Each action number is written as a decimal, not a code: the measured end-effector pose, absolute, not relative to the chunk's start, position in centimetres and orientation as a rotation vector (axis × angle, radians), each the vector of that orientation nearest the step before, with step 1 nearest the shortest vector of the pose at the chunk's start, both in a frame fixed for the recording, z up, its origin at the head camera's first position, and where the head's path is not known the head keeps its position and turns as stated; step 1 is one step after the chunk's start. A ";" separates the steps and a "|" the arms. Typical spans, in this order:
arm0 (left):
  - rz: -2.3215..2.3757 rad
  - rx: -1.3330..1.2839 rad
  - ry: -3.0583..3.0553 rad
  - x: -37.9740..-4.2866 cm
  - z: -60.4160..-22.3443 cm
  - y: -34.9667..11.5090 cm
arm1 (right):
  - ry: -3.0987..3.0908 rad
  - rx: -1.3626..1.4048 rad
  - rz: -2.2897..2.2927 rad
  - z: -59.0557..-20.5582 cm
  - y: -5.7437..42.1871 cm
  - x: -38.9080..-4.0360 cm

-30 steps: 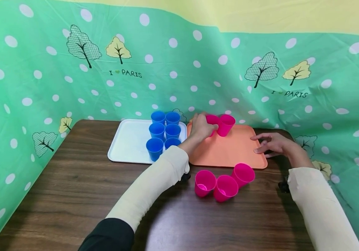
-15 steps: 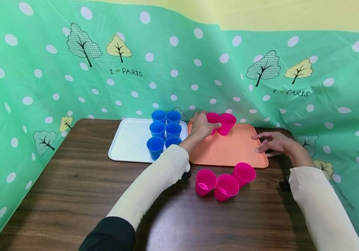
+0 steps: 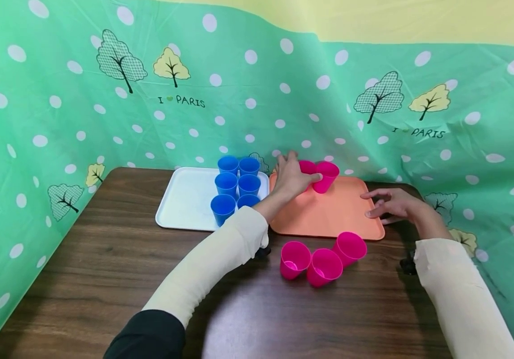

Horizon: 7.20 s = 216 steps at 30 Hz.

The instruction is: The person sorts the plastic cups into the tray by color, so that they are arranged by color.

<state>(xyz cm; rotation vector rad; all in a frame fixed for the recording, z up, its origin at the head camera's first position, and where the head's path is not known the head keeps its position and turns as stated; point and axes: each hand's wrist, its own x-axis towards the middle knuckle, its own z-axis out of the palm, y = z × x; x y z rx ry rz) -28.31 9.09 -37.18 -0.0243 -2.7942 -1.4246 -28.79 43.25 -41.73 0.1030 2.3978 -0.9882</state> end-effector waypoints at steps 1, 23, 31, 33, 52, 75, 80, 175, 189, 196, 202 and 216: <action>-1.409 -0.035 -2.799 -28.2 -37.0 9.1 | 2.398 0.104 -0.989 -41.8 43.3 -28.8; -1.195 -0.421 -2.916 -23.2 -34.9 9.6 | 2.392 0.135 -0.988 -41.5 42.7 -28.6; -1.208 -0.581 -3.007 -21.4 -34.8 9.4 | 2.389 0.142 -0.980 -41.4 42.7 -28.7; -1.218 -0.602 -3.043 -21.0 -34.7 9.4 | 2.390 0.138 -0.974 -41.4 42.8 -28.8; -1.072 -0.906 -3.292 -18.3 -33.6 7.3 | 2.396 0.127 -0.974 -41.8 43.0 -28.9; -1.042 -0.943 -3.386 -16.9 -33.8 3.4 | 2.397 0.118 -0.977 -41.9 43.3 -29.3; -0.958 -0.950 -3.399 -16.3 -33.7 2.9 | 2.401 0.118 -0.975 -41.8 43.2 -29.3; -1.221 -0.611 -3.191 -21.3 -33.9 5.9 | 2.395 0.131 -1.012 -42.0 43.4 -28.9; -1.239 -0.500 -3.108 -22.8 -34.9 6.9 | 2.401 0.130 -1.020 -41.8 43.4 -28.8; -1.214 -0.393 -3.085 -23.8 -35.4 7.5 | 2.397 0.145 -1.019 -41.8 43.3 -28.8; -1.206 -0.330 -3.029 -24.7 -35.9 7.8 | 2.404 0.138 -1.002 -41.8 43.1 -28.8; -1.341 -0.235 -2.903 -25.5 -37.1 8.1 | 2.411 0.133 -0.998 -42.1 43.2 -28.9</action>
